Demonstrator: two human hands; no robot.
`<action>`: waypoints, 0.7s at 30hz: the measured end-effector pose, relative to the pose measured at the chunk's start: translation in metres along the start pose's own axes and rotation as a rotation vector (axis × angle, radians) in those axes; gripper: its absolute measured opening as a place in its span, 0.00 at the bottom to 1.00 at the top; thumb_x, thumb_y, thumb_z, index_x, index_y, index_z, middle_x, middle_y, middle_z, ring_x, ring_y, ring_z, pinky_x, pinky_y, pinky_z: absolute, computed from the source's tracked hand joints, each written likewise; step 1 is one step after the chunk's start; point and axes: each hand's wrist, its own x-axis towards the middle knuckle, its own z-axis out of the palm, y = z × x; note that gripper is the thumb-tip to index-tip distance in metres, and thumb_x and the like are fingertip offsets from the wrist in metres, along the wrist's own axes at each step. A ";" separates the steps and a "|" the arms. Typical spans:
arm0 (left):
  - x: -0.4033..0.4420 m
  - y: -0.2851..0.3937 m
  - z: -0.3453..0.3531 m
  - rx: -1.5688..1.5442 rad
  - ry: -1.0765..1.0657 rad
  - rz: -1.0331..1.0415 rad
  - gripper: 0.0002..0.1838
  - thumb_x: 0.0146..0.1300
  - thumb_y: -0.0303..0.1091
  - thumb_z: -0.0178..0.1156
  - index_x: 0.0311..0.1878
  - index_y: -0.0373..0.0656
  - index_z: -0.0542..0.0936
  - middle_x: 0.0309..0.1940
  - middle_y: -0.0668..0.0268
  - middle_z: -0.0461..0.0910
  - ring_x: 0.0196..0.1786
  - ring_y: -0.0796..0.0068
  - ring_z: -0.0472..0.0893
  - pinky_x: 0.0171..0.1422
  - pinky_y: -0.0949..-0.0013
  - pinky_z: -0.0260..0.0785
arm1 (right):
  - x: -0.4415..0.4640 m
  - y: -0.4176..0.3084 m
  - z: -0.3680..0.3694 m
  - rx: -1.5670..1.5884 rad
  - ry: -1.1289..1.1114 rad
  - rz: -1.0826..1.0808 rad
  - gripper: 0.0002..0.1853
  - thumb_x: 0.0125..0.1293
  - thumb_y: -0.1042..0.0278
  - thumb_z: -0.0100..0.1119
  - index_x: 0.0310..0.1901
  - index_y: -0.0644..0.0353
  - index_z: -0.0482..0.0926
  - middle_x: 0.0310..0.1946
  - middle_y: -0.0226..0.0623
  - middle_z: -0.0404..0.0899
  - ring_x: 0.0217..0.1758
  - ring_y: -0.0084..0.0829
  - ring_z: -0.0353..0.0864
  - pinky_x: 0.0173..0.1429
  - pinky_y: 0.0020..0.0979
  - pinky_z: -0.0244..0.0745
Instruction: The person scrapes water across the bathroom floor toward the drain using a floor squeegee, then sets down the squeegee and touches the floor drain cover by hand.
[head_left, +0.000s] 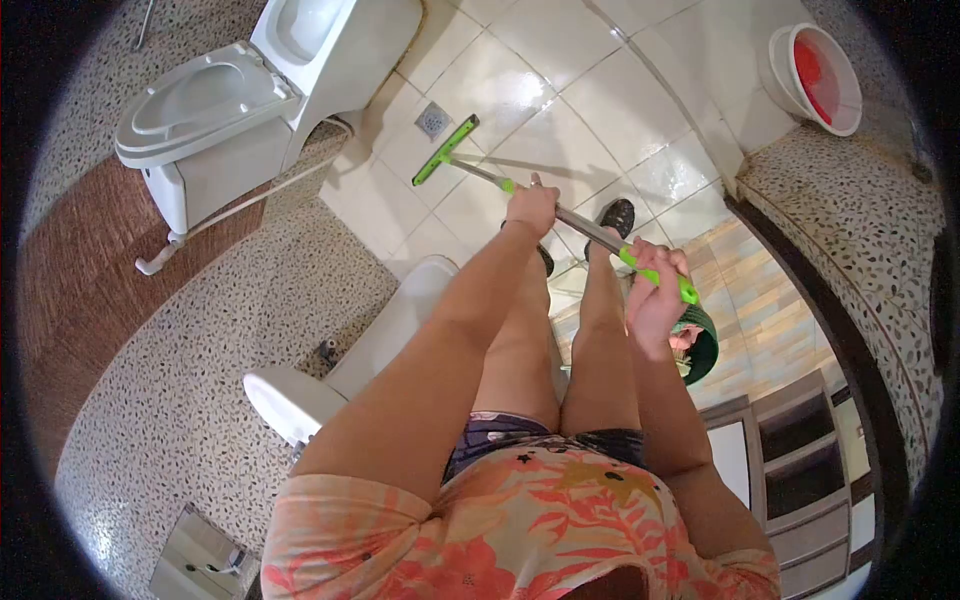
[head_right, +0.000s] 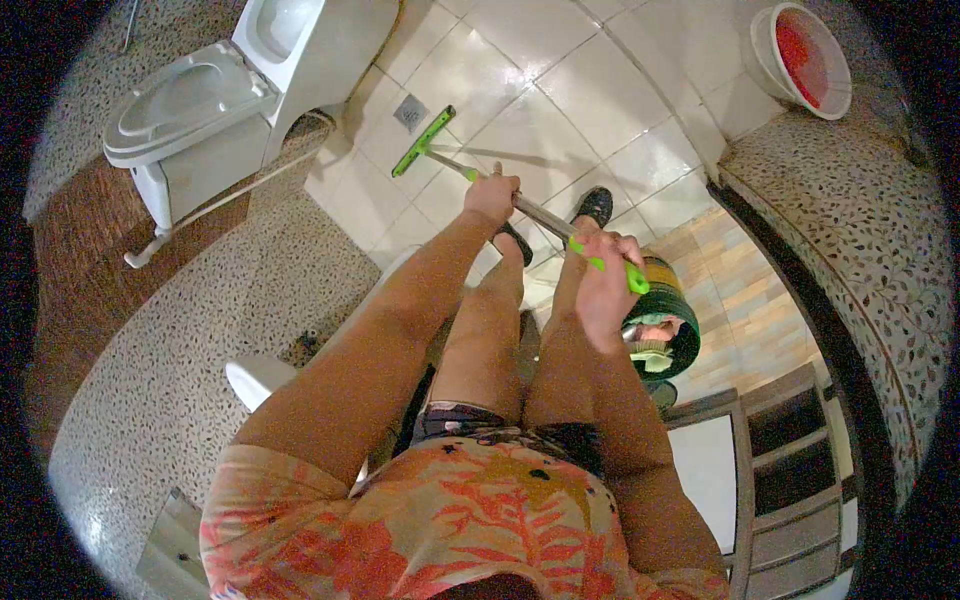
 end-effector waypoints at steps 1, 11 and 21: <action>0.001 -0.007 -0.001 0.000 -0.001 -0.003 0.06 0.53 0.31 0.57 0.35 0.47 0.78 0.37 0.52 0.80 0.42 0.51 0.80 0.52 0.50 0.69 | 0.000 0.003 0.006 0.000 -0.001 0.003 0.07 0.63 0.74 0.51 0.27 0.63 0.68 0.26 0.39 0.73 0.37 0.34 0.75 0.50 0.36 0.67; -0.002 0.107 -0.054 -0.196 -0.010 0.126 0.09 0.54 0.34 0.54 0.34 0.41 0.79 0.30 0.53 0.80 0.37 0.56 0.81 0.41 0.56 0.74 | 0.010 -0.117 -0.025 -0.538 -0.175 -0.498 0.06 0.59 0.70 0.55 0.27 0.59 0.72 0.27 0.40 0.76 0.34 0.35 0.75 0.64 0.50 0.62; 0.001 0.156 -0.092 -0.519 0.133 -0.027 0.11 0.57 0.36 0.55 0.41 0.44 0.78 0.43 0.51 0.77 0.47 0.50 0.78 0.46 0.52 0.74 | 0.030 -0.165 -0.006 -0.404 -0.245 -0.417 0.07 0.56 0.70 0.51 0.23 0.59 0.67 0.19 0.34 0.63 0.29 0.31 0.63 0.58 0.44 0.59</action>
